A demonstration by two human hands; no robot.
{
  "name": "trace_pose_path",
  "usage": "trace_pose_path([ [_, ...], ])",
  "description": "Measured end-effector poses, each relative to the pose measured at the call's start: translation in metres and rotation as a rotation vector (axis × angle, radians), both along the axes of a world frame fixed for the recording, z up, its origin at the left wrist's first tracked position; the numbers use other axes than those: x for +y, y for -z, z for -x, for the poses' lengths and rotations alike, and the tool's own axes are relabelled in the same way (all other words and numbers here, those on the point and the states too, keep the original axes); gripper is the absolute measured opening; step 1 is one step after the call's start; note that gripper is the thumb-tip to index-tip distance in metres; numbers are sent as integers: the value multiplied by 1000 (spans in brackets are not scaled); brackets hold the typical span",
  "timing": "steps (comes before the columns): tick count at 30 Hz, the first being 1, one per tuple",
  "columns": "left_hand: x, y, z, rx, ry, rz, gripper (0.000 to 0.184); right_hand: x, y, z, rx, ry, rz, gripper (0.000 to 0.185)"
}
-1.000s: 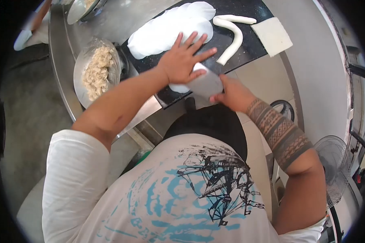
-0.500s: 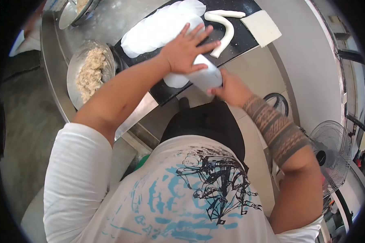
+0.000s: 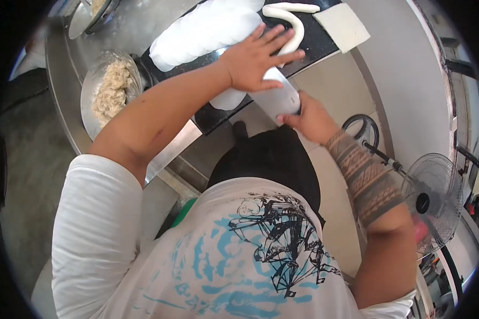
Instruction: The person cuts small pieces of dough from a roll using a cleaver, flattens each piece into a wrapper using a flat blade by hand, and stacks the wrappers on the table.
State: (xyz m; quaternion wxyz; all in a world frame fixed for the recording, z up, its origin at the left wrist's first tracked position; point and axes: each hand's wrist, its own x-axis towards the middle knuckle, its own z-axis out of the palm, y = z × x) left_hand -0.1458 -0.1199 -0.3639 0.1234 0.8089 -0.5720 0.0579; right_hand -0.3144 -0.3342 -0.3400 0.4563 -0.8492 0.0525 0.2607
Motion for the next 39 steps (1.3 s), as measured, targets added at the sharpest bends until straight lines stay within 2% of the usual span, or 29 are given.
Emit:
trace_pose_path([
  [3, 6, 3, -24, -28, -57, 147, 87, -3, -21, -42, -51, -73, 41, 58],
  [6, 30, -25, -29, -21, 39, 107, 87, 24, -32, -33, -74, -34, -21, 55],
  [8, 51, -26, -11, 43, 66, 47, 86, 43, 0, -2, -142, -50, -102, 57],
  [9, 57, -9, 4, 101, 63, -21, 87, 49, 14, 14, -176, -54, -142, 58],
  [10, 60, 4, 17, 162, 60, -90, 88, 50, 17, 28, -116, -3, -160, 59],
  [12, 35, 3, 20, 176, 111, -56, 87, 48, 19, 46, 3, 106, -188, 61],
  [13, 24, 2, 16, 166, 109, -45, 87, 38, 5, 35, 25, 30, -6, 62],
  [14, 16, 2, 15, 162, 107, -34, 87, 30, -1, 26, 57, 21, -27, 62],
  [16, 4, 1, 1, 61, 43, -44, 86, 10, -1, -1, 107, 0, -65, 63],
  [19, 0, 4, -18, 30, -43, 62, 82, -8, 11, -27, -167, -61, -74, 55],
  [20, 0, 0, -21, -191, -83, 78, 64, -11, 12, -34, -155, -92, -15, 55],
  [22, 3, -10, -24, 56, -68, 47, 72, -15, 3, -49, -138, -149, 107, 55],
  [23, 3, -5, -24, -8, -93, 69, 71, -15, -5, -52, -130, -160, 182, 56],
  [26, 3, -5, -30, -58, -346, 57, 69, -9, -14, -35, -99, -65, 152, 53],
  [27, 9, -3, -40, 105, -430, 13, 75, -7, -15, -25, -110, -24, 160, 52],
  [29, 19, -25, -29, 245, -584, 51, 50, 0, -11, 4, -136, 63, 175, 50],
  [30, 24, -35, -24, 312, -662, 71, 43, 3, -7, 18, -122, 81, 128, 49],
  [32, 38, -30, -18, 528, -532, -139, 35, 10, 4, 49, -94, 113, 30, 48],
  [33, 41, -30, -15, 634, -461, -244, 35, 11, 7, 64, -86, 48, 36, 48],
  [34, 33, -54, 0, 932, -584, -506, 37, 11, 8, 77, -82, -14, 44, 47],
  [36, 46, -46, 25, 617, -489, -348, 27, 6, -4, 89, -58, -99, 67, 46],
  [38, 63, -28, 28, 591, -611, -156, 22, 0, -31, 86, -19, -146, 86, 45],
  [39, 69, -23, 29, 579, -670, -62, 20, -14, -19, 82, -115, -116, 69, 45],
])
